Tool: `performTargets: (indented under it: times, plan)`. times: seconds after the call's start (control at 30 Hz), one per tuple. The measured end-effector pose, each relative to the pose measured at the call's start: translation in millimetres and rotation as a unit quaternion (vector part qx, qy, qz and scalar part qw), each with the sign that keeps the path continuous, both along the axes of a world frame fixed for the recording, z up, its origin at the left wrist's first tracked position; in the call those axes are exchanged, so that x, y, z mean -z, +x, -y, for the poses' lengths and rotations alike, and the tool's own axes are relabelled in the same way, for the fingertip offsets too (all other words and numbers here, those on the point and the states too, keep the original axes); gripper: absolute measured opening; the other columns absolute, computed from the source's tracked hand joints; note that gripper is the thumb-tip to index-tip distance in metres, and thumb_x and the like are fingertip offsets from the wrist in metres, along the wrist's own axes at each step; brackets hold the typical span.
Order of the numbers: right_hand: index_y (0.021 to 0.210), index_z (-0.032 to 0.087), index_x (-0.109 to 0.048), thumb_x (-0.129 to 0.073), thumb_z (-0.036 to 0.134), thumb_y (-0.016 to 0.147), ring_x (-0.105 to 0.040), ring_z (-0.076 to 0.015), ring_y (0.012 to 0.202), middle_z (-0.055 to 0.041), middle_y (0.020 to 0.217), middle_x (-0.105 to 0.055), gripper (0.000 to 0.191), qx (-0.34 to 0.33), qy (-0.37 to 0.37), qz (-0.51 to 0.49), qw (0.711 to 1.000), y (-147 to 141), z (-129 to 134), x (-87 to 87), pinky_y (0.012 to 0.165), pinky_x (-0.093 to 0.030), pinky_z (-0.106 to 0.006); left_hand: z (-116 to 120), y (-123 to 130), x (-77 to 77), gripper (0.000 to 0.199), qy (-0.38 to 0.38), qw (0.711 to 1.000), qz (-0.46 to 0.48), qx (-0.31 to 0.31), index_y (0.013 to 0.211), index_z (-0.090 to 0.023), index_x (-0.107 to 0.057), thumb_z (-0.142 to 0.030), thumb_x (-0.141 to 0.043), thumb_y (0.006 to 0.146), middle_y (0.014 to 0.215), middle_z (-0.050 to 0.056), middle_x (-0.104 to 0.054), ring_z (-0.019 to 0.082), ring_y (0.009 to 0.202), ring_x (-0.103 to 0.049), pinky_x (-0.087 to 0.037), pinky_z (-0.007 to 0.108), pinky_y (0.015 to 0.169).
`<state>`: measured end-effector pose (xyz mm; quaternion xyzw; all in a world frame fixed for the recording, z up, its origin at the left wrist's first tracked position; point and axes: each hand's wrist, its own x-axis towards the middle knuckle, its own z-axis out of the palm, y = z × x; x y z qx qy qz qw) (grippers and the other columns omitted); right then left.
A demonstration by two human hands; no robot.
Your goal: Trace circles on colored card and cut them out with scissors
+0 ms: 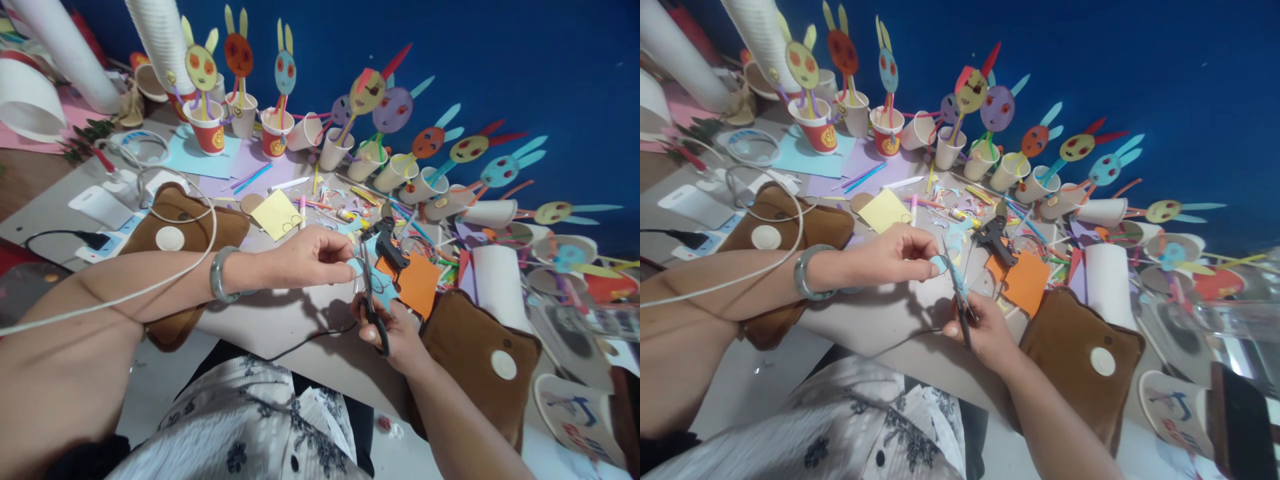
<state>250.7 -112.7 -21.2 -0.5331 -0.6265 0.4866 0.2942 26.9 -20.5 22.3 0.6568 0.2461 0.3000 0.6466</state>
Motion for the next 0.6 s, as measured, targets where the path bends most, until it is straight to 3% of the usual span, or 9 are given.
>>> performTargets:
  times: [0.6]
  plan:
    - [0.061,0.021,-0.048,-0.067,0.089,0.066,-0.038,-0.013,0.056,0.0021,0.059,-0.047,0.07,-0.006,0.009,-0.004,1.0,-0.1,-0.2,-0.2,0.053,-0.029,-0.029,-2.1,-0.2,7.0,0.024,0.035,0.999,0.012,-0.028,0.063,-0.018,-0.043,-0.022,-0.063,0.075,0.06,-0.006,-0.04,0.007,0.059,-0.038,-0.033,0.022,0.057]
